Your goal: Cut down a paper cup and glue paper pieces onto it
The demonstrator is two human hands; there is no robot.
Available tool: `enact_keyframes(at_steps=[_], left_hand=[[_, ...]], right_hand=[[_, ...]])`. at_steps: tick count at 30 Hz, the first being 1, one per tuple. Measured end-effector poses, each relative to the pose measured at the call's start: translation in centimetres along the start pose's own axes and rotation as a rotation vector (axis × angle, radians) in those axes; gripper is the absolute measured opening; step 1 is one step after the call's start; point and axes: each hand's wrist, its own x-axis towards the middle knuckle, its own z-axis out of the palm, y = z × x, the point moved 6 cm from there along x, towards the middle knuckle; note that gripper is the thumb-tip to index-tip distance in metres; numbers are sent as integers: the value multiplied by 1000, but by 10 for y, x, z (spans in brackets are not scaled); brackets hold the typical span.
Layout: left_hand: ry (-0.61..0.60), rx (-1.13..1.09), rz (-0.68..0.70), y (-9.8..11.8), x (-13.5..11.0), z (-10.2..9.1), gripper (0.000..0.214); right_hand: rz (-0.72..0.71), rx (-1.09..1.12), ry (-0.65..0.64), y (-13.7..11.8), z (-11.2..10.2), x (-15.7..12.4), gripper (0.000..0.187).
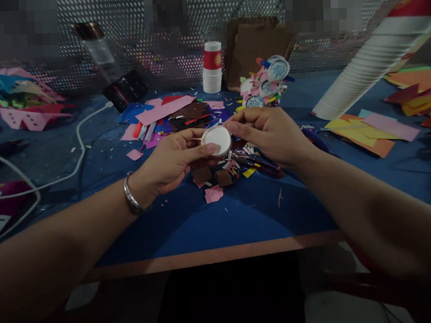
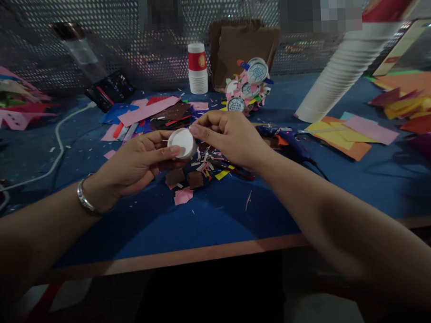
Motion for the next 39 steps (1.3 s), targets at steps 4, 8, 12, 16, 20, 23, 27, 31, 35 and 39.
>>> enact_keyframes(at_steps=[4, 8, 12, 16, 20, 23, 27, 31, 35, 39], left_hand=[[30, -19, -17, -1, 5, -6, 22], [52, -20, -19, -1, 7, -8, 17], [48, -42, -42, 0, 5, -4, 16], [84, -74, 7, 6, 5, -6, 22], [163, -109, 8, 7, 8, -14, 23], [146, -152, -3, 3, 9, -13, 20], [85, -164, 16, 2, 8, -8, 33], [61, -186, 75, 8, 5, -4, 41], [45, -179, 65, 4, 2, 1, 46], [64, -168, 69, 4, 2, -1, 37]], right_hand=[[-38, -10, 23, -3, -4, 0, 18], [-51, -41, 47, -5, -4, 0, 12], [-51, -59, 41, -9, -1, 0, 7], [-34, -64, 48, -11, -2, 0, 6], [-52, -68, 52, -12, -1, -1, 6], [-53, -45, 52, -13, 2, -1, 6], [-48, 2, 50, -13, 3, -2, 8], [-57, -16, 75, -14, 0, -3, 7], [-92, -70, 112, -17, -3, -5, 5], [-63, -49, 89, -17, -1, -5, 8]])
